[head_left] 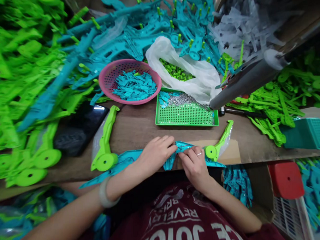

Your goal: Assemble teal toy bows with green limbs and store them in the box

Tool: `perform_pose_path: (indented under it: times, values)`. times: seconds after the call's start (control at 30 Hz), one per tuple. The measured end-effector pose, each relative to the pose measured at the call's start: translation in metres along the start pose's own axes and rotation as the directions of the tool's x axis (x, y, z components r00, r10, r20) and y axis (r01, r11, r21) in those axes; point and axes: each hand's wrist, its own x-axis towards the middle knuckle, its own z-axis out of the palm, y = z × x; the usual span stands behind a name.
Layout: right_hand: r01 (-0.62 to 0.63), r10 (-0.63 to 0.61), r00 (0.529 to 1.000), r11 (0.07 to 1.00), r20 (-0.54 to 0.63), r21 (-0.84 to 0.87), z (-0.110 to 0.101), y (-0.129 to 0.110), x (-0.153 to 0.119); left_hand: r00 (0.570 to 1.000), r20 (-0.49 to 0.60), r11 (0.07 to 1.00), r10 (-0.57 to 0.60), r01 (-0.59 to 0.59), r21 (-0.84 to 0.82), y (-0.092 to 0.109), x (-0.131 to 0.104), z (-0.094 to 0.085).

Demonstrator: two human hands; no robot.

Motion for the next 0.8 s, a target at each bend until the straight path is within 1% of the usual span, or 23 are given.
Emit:
perform_pose_path:
  times: [0.07,0.13,0.23,0.3,0.33,0.37,0.43,0.5,0.53,0.6,0.67,0.73,0.8]
  values:
    - [-0.022,0.022,1.0,1.0,-0.016,-0.007,0.0,-0.001,-0.001,1.0,-0.003,1.0,-0.018,0.018,0.003,0.003,0.0,0.0]
    - [0.001,-0.001,1.0,1.0,-0.007,-0.012,0.0,0.0,0.0,0.999,-0.039,1.0,-0.012,0.011,-0.017,0.004,0.001,0.0]
    - [0.127,-0.127,0.992,0.992,0.024,0.004,-0.003,0.004,0.002,0.996,-0.083,0.996,0.045,-0.051,-0.072,0.001,0.004,0.002]
    - [0.185,-0.186,0.982,0.982,0.019,0.02,-0.005,0.008,0.002,0.995,-0.064,0.991,0.077,-0.083,-0.108,-0.002,0.005,0.004]
    - [0.179,-0.179,0.984,0.984,0.005,0.026,-0.005,0.009,0.003,0.995,-0.048,0.988,0.083,-0.088,-0.125,-0.004,0.005,0.005]
    - [0.146,-0.146,0.989,0.989,-0.011,0.031,-0.006,0.011,0.003,0.996,-0.036,0.986,0.084,-0.089,-0.142,-0.005,0.005,0.006]
    - [0.038,-0.036,0.999,0.998,-0.038,0.044,-0.006,0.012,0.005,0.997,-0.03,0.98,0.077,-0.081,-0.18,-0.008,0.003,0.007]
    - [-0.054,0.056,0.998,0.997,-0.035,0.063,-0.007,0.013,0.007,0.997,-0.03,0.974,0.068,-0.073,-0.215,-0.009,0.002,0.006]
    - [-0.077,0.079,0.997,0.994,-0.02,0.073,-0.007,0.013,0.009,0.997,-0.024,0.97,0.067,-0.071,-0.231,-0.009,0.001,0.005]
    - [-0.09,0.089,0.996,0.991,0.016,0.098,-0.007,0.015,0.012,0.998,-0.008,0.963,0.062,-0.062,-0.262,-0.007,0.0,0.002]
    - [-0.074,0.069,0.997,0.989,0.037,0.132,-0.007,0.017,0.015,0.999,-0.013,0.946,0.029,-0.032,-0.322,-0.003,0.0,0.0]
    - [-0.045,0.039,0.999,0.982,0.038,0.183,-0.007,0.02,0.016,0.998,-0.045,0.922,-0.049,0.028,-0.387,0.003,-0.001,0.0]
    - [-0.038,0.029,0.999,0.971,0.039,0.238,-0.007,0.024,0.016,0.988,-0.073,0.903,-0.137,0.095,-0.418,0.009,-0.001,0.004]
